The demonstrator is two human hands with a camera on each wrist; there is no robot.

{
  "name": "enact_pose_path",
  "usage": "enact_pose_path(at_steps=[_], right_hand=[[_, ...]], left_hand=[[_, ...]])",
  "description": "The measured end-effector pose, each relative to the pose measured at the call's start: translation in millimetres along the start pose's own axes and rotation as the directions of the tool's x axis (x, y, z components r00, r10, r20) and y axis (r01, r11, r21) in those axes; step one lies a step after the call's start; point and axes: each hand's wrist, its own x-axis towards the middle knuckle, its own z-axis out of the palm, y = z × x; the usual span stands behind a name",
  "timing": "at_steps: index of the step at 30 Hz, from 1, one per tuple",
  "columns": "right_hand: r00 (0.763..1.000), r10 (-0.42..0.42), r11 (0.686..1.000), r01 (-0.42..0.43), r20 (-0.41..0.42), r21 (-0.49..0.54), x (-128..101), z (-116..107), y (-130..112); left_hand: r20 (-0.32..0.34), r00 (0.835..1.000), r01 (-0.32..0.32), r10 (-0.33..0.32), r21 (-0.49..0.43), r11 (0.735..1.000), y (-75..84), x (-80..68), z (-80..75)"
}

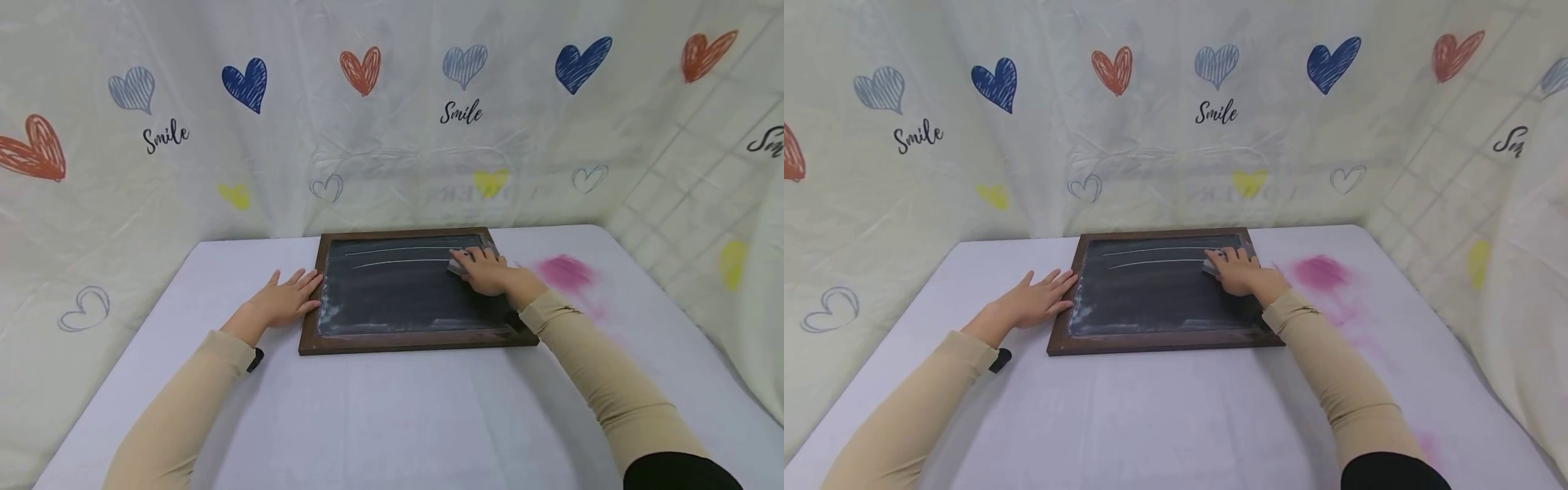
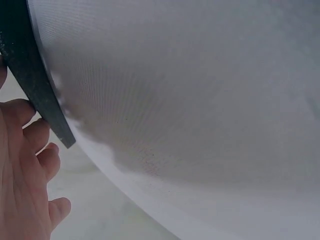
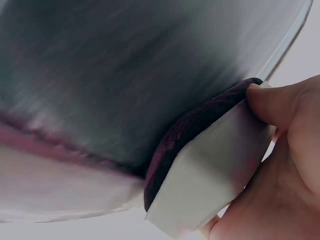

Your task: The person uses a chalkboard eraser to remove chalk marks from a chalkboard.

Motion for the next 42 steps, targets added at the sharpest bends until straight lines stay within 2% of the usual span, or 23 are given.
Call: enact_pose_path(at_steps=[5, 11, 20, 23, 27, 31, 36, 42], right_hand=[[1.000, -0.006, 1.000, 0.006, -0.020, 0.026, 4.0, 3.4, 2.1], [1.000, -0.004, 1.000, 0.005, -0.013, 0.031, 17.8, 1.0, -22.0], [0.996, -0.063, 0.996, 0.066, 0.057, -0.059, 52.0, 4.7, -97.0], [0.996, -0.057, 0.995, 0.063, 0.071, -0.078, 62.1, 6.6, -125.0], [0.995, -0.075, 0.992, 0.082, 0.068, -0.097, 66.2, 7.3, -162.0], [0.990, -0.127, 0.985, 0.134, 0.064, -0.107, 65.7, 10.3, -187.5], [0.989, -0.144, 0.980, 0.148, 0.046, -0.133, 65.3, 13.1, -194.5], [0.984, -0.168, 0.977, 0.174, 0.062, -0.120, 69.1, 13.8, -181.0]], left_hand=[[0.006, 1.000, 0.003, -0.003, -0.001, 1.000, -1.2, 0.1, 1.9], [0.005, 1.000, 0.020, -0.020, -0.007, 1.000, 1.7, 0.0, 0.7], [0.018, 1.000, 0.014, -0.014, 0.002, 1.000, 2.2, 3.4, 0.0], [0.022, 1.000, 0.019, -0.019, 0.010, 1.000, 1.2, 4.0, -1.1], [0.026, 0.999, 0.030, -0.030, 0.014, 0.999, -0.2, 4.8, -2.4], [0.033, 0.999, 0.030, -0.030, 0.015, 0.999, 0.9, 3.4, -3.9], [0.032, 0.999, 0.030, -0.030, 0.015, 0.999, 2.2, 2.4, -3.9], [0.034, 0.999, 0.033, -0.033, 0.016, 0.999, 2.3, 2.9, -3.6]])
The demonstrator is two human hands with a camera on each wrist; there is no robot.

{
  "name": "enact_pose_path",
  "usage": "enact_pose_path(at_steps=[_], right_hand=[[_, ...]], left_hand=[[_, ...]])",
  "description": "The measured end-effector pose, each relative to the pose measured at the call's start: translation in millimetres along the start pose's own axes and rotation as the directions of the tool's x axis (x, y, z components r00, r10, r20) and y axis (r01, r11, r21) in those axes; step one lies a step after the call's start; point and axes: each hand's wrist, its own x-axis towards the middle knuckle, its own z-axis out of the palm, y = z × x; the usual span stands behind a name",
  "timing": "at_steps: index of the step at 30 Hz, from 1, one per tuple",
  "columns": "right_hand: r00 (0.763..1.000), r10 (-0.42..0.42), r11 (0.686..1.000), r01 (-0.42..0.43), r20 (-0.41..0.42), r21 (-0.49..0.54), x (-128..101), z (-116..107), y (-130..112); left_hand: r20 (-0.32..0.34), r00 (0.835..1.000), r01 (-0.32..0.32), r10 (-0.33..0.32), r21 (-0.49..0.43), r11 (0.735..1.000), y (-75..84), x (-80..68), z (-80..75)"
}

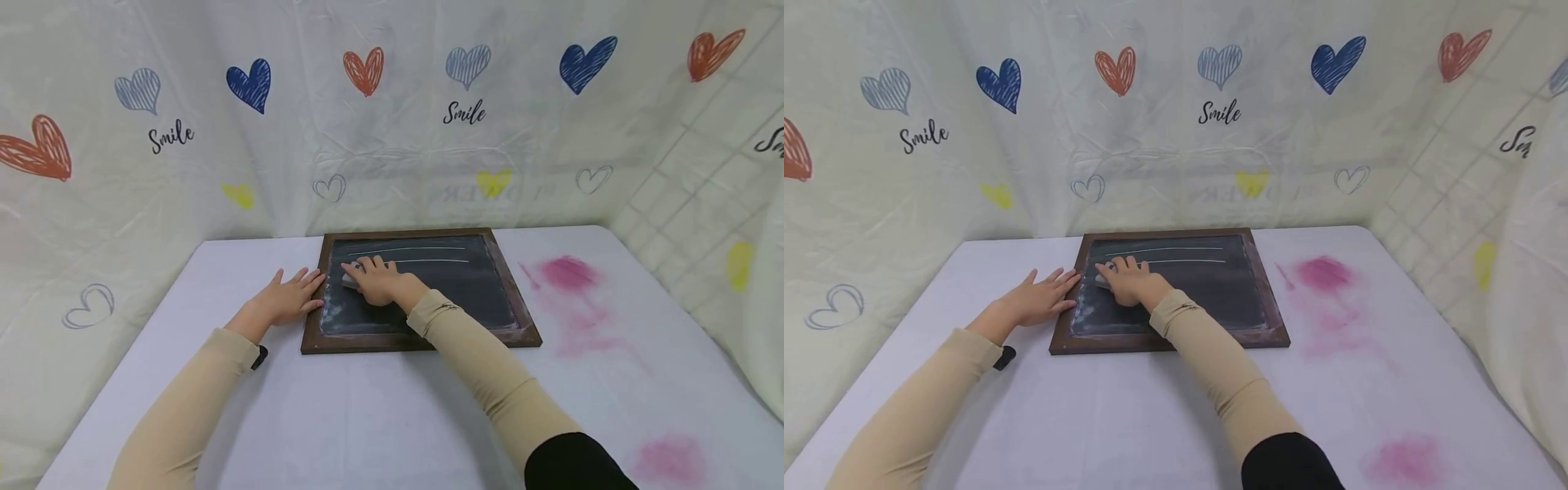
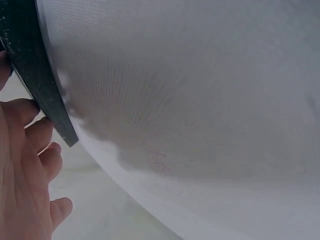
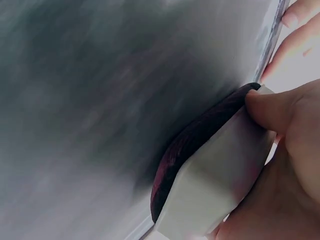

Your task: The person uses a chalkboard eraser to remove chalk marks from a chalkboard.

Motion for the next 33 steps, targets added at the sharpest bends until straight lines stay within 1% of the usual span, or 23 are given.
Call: enact_pose_path(at_steps=[5, 11, 15, 18, 21, 24, 27, 29, 33], right_hand=[[0.999, 0.017, 1.000, -0.018, 0.027, 0.021, -0.2, 1.8, 26.1], [0.998, 0.057, 0.997, -0.058, 0.020, 0.051, -22.2, -0.7, 68.3], [0.996, 0.092, 0.992, -0.092, 0.005, 0.091, -38.6, 3.0, 100.2], [0.990, 0.140, 0.984, -0.139, -0.001, 0.108, -51.0, 5.3, 122.3], [0.976, 0.218, 0.967, -0.215, -0.008, 0.134, -63.7, 3.8, 138.5], [0.951, 0.308, 0.939, -0.302, -0.012, 0.166, -73.3, 1.6, 148.7], [0.934, 0.357, 0.920, -0.349, -0.010, 0.178, -78.2, 0.7, 153.8], [0.932, 0.362, 0.917, -0.355, -0.006, 0.181, -79.2, 0.9, 154.7], [0.938, 0.347, 0.921, -0.338, -0.010, 0.193, -78.6, 1.2, 153.8]], left_hand=[[-0.002, 1.000, -0.003, 0.003, -0.009, 1.000, -0.8, -0.2, -0.9], [-0.004, 1.000, -0.006, 0.006, -0.015, 1.000, -1.2, -0.1, -0.9], [0.005, 1.000, -0.007, 0.007, -0.014, 1.000, -1.2, 0.1, 0.3], [0.008, 1.000, -0.007, 0.007, -0.015, 1.000, -0.8, -1.1, -0.5], [-0.002, 1.000, -0.010, 0.010, -0.012, 1.000, -0.5, -2.5, -2.6], [-0.008, 1.000, -0.008, 0.008, -0.010, 1.000, -0.8, -2.7, -3.6], [0.000, 1.000, -0.008, 0.008, -0.010, 1.000, -1.3, -1.5, -2.8], [0.004, 1.000, -0.009, 0.009, -0.012, 1.000, -1.5, -0.8, -1.4], [0.012, 1.000, -0.006, 0.006, -0.017, 1.000, -1.3, -1.5, 0.4]])
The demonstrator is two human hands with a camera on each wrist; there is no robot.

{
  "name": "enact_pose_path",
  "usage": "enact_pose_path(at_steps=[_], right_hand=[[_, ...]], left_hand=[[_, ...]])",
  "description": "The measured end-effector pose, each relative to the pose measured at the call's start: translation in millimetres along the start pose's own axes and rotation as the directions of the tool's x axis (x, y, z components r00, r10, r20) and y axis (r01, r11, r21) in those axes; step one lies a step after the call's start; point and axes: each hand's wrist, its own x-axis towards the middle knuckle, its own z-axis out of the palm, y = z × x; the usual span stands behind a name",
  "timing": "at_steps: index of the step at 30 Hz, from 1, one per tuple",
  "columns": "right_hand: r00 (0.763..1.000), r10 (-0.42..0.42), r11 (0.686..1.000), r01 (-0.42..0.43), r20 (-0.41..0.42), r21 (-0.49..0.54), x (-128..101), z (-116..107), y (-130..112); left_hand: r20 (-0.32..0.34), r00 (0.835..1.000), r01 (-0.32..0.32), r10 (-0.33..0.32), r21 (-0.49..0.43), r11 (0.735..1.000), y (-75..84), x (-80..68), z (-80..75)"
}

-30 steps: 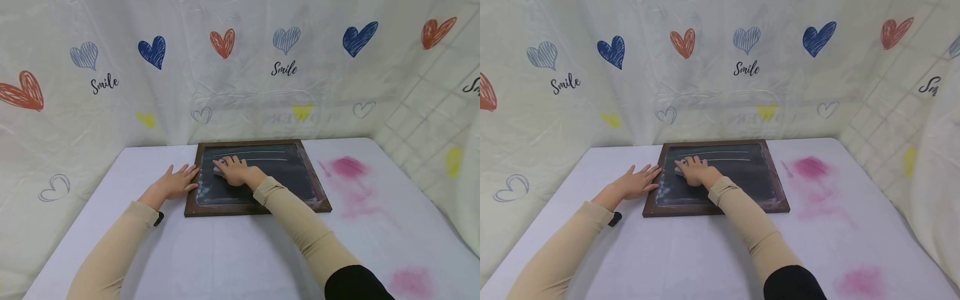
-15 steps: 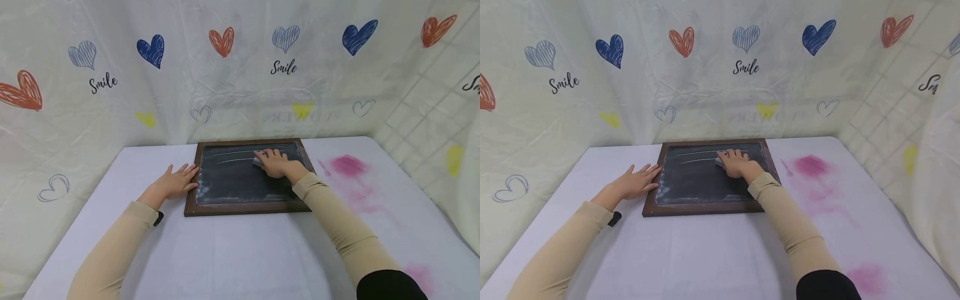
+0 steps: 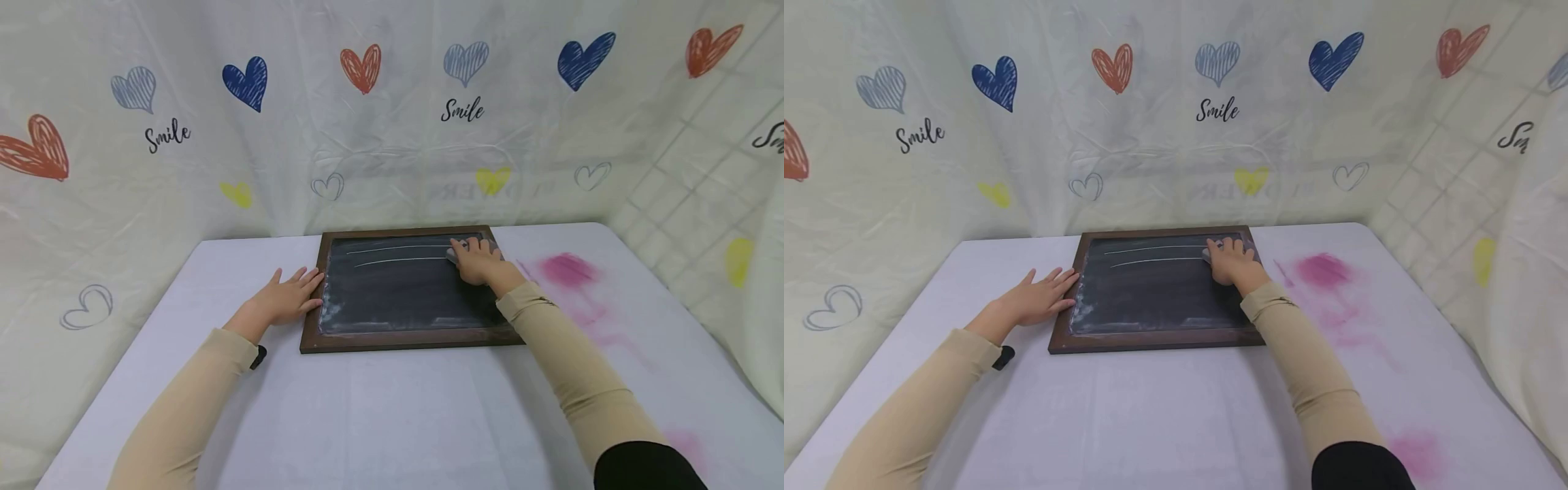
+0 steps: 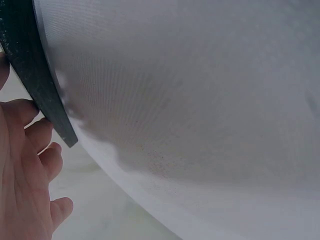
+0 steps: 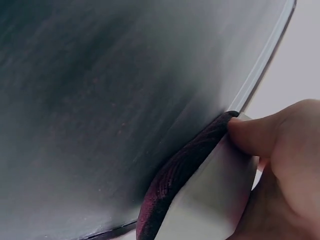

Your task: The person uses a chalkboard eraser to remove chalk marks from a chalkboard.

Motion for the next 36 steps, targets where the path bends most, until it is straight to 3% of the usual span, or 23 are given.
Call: enact_pose_path(at_steps=[25, 36], right_hand=[[1.000, -0.015, 0.999, 0.014, 0.021, 0.037, 13.6, 4.3, -9.8], [0.997, -0.079, 0.996, 0.078, 0.016, 0.030, 26.3, 3.2, -52.7]], left_hand=[[0.006, 1.000, 0.000, 0.000, -0.009, 1.000, 1.6, -0.8, 2.6], [0.001, 1.000, 0.010, -0.010, -0.004, 1.000, 0.7, 0.5, 1.8]])
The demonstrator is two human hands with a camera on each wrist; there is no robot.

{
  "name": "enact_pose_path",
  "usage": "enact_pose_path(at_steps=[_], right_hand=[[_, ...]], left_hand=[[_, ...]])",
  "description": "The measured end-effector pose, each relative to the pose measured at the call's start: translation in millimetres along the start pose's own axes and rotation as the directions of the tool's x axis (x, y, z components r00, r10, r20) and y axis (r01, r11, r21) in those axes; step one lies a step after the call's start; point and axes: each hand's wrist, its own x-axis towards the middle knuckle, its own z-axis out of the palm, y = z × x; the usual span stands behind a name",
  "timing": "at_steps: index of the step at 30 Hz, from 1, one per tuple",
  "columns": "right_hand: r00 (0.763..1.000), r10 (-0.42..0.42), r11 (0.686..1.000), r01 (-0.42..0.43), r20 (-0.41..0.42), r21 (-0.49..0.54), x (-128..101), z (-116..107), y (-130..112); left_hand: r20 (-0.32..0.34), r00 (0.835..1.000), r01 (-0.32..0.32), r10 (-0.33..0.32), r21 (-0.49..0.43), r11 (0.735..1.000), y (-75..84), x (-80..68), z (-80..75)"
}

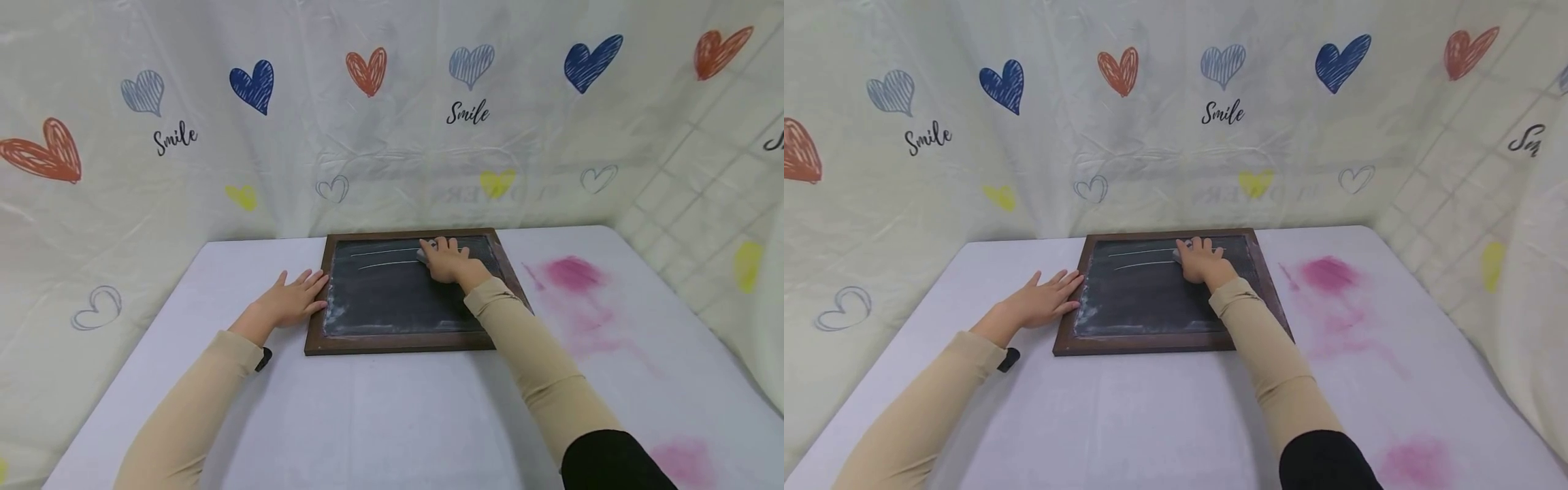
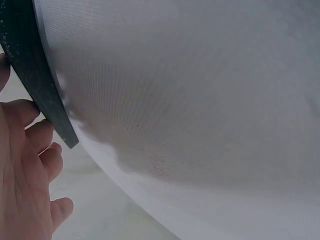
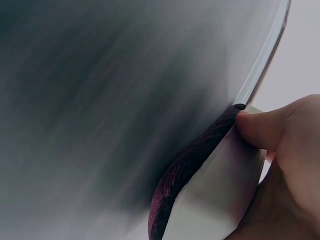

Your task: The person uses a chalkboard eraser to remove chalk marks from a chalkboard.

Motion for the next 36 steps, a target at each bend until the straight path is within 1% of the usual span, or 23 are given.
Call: enact_pose_path(at_steps=[10, 16, 24, 27, 32, 36], right_hand=[[0.999, -0.037, 0.999, 0.037, -0.008, -0.040, 16.8, 9.3, -40.7], [0.998, -0.058, 0.997, 0.057, -0.021, -0.052, 23.6, 15.8, -71.2], [0.989, -0.147, 0.982, 0.145, -0.010, -0.118, 25.5, 25.5, -124.3], [0.983, -0.181, 0.974, 0.178, -0.007, -0.140, 24.5, 28.5, -138.9], [0.981, -0.190, 0.964, 0.183, -0.021, -0.192, 23.9, 32.2, -146.4], [0.980, -0.197, 0.964, 0.192, -0.012, -0.185, 23.5, 33.0, -144.0]], left_hand=[[-0.001, 1.000, -0.005, 0.005, 0.012, 1.000, -1.4, 2.3, 1.9], [0.001, 1.000, -0.009, 0.009, 0.002, 1.000, -2.9, 3.4, 2.5], [-0.006, 1.000, -0.003, 0.003, 0.006, 1.000, 2.1, 2.1, -2.0], [-0.007, 1.000, 0.003, -0.002, 0.006, 1.000, 3.2, 2.0, -3.3], [-0.008, 1.000, 0.007, -0.007, 0.006, 1.000, 3.6, 1.1, -4.4], [0.000, 1.000, 0.008, -0.008, -0.008, 1.000, 3.9, 0.1, -4.5]])
